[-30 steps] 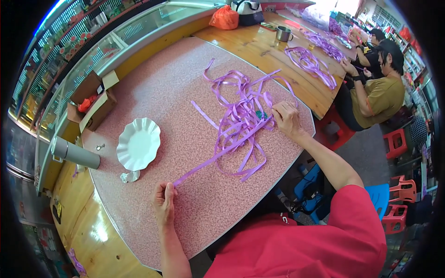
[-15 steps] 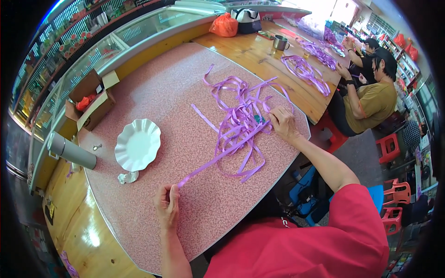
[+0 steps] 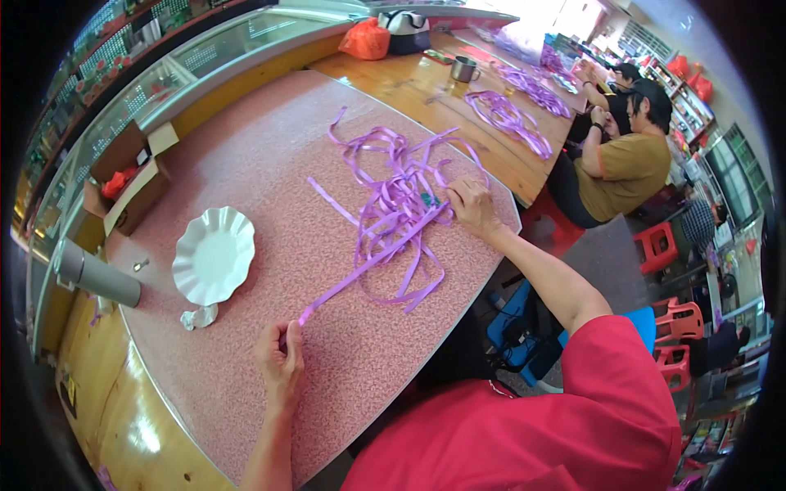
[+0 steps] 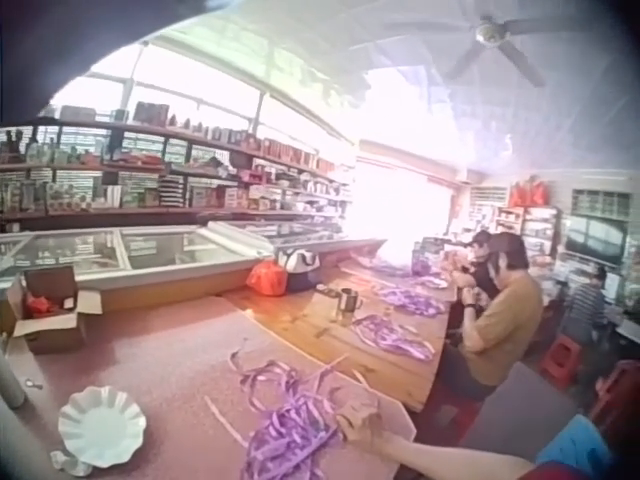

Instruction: Tying small purple ribbons into knots or bows as part of a manual assembly task.

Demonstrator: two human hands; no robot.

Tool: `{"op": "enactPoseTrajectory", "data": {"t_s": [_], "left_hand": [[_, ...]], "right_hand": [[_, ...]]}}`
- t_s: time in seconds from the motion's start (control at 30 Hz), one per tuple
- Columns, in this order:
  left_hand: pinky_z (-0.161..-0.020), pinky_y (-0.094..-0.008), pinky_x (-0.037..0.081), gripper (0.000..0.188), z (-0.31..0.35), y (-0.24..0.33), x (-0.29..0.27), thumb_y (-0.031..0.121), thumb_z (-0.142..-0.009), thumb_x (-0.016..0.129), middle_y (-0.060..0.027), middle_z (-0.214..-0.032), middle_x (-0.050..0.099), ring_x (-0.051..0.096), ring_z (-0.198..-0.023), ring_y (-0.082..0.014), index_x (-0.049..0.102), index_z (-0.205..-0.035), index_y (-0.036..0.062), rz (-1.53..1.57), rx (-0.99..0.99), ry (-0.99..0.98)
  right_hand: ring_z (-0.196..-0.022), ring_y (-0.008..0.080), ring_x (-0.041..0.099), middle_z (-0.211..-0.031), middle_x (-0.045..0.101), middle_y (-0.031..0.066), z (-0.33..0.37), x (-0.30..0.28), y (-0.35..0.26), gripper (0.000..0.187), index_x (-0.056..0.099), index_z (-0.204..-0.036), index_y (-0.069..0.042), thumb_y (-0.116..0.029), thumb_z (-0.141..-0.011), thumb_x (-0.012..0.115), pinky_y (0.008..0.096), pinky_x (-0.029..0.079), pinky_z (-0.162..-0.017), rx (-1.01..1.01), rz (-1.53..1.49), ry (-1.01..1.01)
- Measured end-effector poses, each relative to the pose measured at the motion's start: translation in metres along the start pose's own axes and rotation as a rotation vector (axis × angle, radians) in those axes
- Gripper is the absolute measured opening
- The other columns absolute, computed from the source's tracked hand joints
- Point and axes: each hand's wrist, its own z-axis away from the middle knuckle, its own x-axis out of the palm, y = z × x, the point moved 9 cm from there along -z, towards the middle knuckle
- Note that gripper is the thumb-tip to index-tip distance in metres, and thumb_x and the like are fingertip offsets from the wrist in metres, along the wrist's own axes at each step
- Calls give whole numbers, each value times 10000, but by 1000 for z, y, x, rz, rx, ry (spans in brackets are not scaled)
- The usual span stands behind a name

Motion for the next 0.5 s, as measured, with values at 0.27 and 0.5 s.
{"op": "enactPoseTrajectory", "data": {"t_s": [0.27,0.5], "left_hand": [[-571,-218,333,232,1,-4,7,259,-1014,589,63,-728,457,393,-663,-37,617,-904,57,66,-34,-69],[-558,-225,349,215,5,-7,2,234,-1011,589,54,-719,490,421,-649,-46,621,-919,42,183,-66,-39]], "right_hand": [[-853,386,598,-881,606,193,4,-3,6,125,618,-915,5,-115,-912,580,462,470,-761,14,36,-1],[-864,391,591,-876,598,201,2,3,5,137,608,-917,2,-129,-923,571,469,464,-773,-19,43,-12]]}}
